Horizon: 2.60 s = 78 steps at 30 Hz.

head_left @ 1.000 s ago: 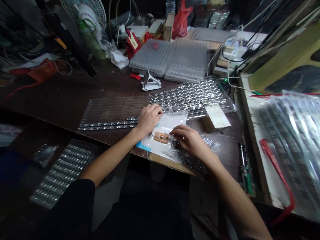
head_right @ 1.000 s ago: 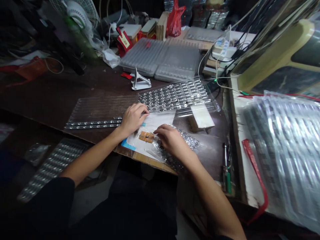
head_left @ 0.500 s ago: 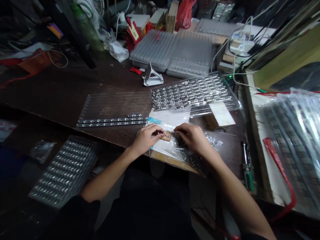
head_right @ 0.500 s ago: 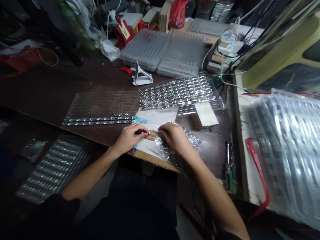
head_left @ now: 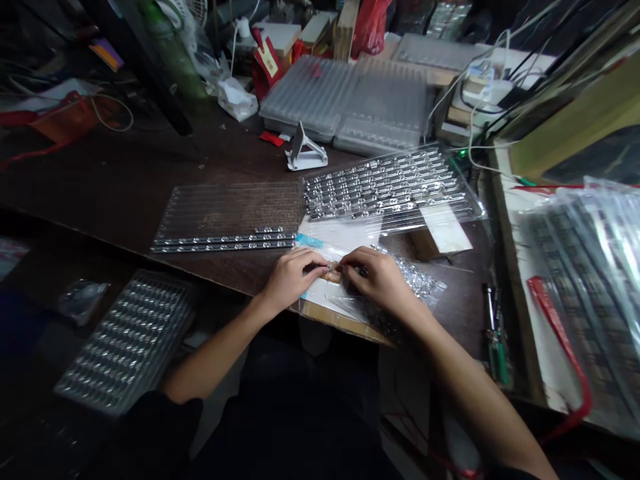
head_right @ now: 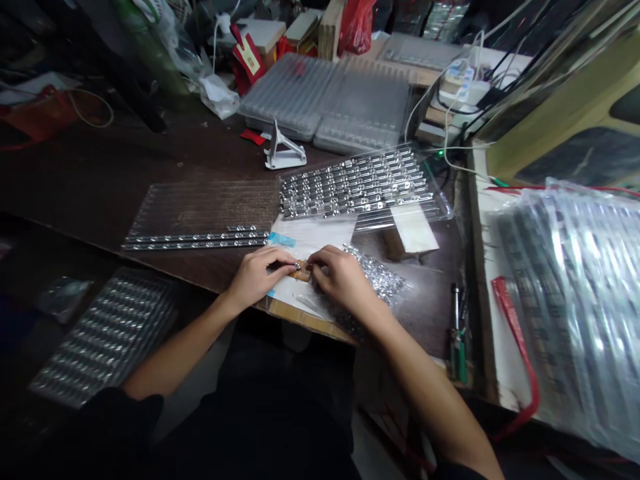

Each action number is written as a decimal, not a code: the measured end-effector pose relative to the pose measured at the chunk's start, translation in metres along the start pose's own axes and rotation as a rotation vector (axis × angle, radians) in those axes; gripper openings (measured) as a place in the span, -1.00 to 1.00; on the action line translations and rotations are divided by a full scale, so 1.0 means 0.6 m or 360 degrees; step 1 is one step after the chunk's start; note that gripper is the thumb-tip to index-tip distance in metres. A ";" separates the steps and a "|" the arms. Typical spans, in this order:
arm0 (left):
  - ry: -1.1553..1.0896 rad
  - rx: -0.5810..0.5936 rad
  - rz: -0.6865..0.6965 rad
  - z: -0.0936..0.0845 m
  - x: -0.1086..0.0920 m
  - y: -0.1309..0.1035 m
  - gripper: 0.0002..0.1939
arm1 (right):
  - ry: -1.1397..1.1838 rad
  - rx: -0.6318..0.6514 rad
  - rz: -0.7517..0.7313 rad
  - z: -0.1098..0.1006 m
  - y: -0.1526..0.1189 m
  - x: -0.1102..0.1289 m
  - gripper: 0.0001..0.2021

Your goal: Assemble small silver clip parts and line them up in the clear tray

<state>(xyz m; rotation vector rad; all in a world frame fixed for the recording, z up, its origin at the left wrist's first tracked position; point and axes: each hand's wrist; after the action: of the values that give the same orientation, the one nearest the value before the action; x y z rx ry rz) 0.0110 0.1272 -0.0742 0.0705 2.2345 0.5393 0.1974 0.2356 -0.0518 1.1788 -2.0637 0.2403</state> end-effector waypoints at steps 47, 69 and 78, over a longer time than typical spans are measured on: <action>0.0118 0.0029 -0.0106 0.038 -0.018 0.007 -0.98 | -0.0279 0.0258 0.0123 -0.060 -0.023 -0.006 -0.84; 0.0042 -0.0014 -0.0215 0.042 -0.015 0.005 -0.92 | -0.0055 -0.0078 0.0071 -0.042 -0.008 -0.005 -0.77; -0.0064 -0.0428 -0.0192 -0.049 0.008 0.012 -0.92 | 0.0075 0.0058 -0.0150 0.014 0.004 0.015 -0.72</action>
<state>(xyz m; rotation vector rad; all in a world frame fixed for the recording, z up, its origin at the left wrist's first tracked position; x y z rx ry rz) -0.0145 0.1245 -0.0577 -0.1888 2.0925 0.7589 0.1881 0.2266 -0.0513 1.2768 -1.9648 0.2589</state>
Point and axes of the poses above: each hand's wrist, its own y-axis towards the middle knuckle, its own z-axis out of the palm, x = y × z, and after that the axes turned 1 degree about -x, right-handed
